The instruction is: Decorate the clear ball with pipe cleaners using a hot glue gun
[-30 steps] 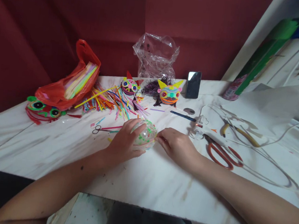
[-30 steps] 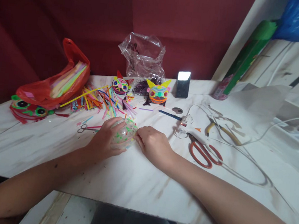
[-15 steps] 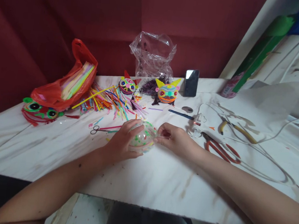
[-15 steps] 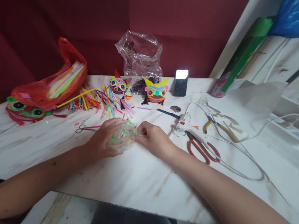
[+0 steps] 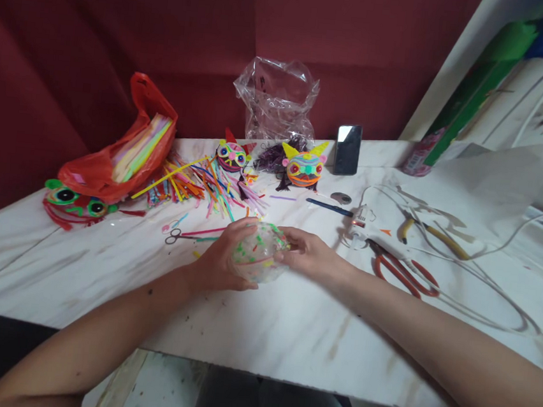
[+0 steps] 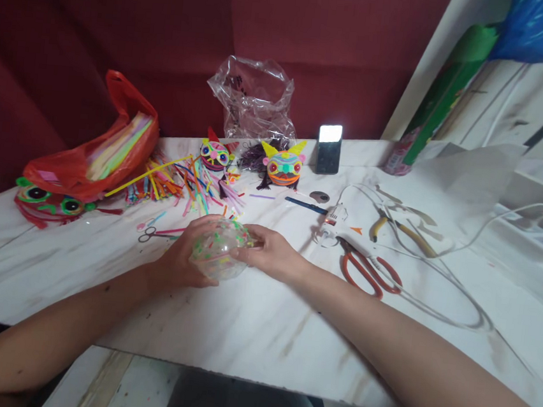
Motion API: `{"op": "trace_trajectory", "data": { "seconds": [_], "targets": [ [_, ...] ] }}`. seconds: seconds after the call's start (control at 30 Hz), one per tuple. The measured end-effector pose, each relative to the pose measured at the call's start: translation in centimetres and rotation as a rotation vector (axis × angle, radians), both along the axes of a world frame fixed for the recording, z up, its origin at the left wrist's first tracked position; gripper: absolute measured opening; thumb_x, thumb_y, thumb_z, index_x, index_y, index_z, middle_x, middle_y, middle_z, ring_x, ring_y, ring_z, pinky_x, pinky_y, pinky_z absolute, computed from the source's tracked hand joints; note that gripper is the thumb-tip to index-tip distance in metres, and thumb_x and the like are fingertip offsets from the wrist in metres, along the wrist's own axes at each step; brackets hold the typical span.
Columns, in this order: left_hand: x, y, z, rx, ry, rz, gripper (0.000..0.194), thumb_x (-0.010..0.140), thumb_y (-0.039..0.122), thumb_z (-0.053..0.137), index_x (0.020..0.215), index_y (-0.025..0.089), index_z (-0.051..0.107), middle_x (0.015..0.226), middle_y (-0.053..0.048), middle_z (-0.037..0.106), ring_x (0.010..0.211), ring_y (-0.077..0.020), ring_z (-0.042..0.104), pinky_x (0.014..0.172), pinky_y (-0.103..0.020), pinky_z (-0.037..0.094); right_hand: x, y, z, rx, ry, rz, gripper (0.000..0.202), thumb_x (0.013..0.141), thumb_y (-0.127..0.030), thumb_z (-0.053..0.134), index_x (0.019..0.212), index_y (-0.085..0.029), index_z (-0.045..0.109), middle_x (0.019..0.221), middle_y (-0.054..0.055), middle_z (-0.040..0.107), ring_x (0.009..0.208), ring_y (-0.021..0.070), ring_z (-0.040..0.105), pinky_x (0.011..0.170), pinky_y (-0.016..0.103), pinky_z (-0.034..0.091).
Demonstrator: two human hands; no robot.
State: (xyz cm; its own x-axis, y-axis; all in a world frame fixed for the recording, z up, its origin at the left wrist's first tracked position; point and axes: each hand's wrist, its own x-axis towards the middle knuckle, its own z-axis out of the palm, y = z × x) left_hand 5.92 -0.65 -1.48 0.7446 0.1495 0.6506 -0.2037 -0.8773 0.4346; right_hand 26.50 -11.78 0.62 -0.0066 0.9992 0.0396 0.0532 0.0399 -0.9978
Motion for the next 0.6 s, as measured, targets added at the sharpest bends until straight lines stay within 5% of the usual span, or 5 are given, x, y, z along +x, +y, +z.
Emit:
{"op": "trace_trajectory", "data": {
  "seconds": [0.2,0.4,0.6],
  "targets": [
    [0.23,-0.2,-0.01,-0.122,0.028,0.022,0.105,0.064,0.056,0.079,0.148,0.03,0.021,0.147,-0.014,0.036,0.139,-0.0399,0.032,0.113,-0.063,0.03,-0.36,-0.23,-0.01,0.056,-0.014,-0.058,0.056,0.063,-0.042,0.077,0.111,-0.016,0.064,0.104,0.007,0.072,0.094,0.0233,0.066,0.085,0.035,0.052],
    [0.34,-0.22,0.1,-0.051,0.063,0.074,0.102,0.062,0.058,0.079,0.146,0.035,0.025,0.155,-0.01,0.023,0.143,-0.0395,0.026,0.114,-0.062,0.028,-0.33,-0.62,0.58,0.043,-0.037,-0.09,0.056,0.064,-0.042,0.076,0.112,-0.016,0.064,0.103,0.008,0.072,0.091,0.0244,0.068,0.08,0.036,0.054],
    [0.18,-0.59,-0.49,-0.272,0.151,0.107,0.115,0.058,0.058,0.082,0.149,0.035,0.016,0.155,-0.011,0.027,0.143,-0.038,0.028,0.117,-0.06,0.026,-0.03,-0.43,0.28,0.025,-0.063,-0.127,0.058,0.061,-0.043,0.077,0.111,-0.016,0.063,0.105,0.009,0.071,0.087,0.0239,0.069,0.076,0.035,0.056]
  ]
}}
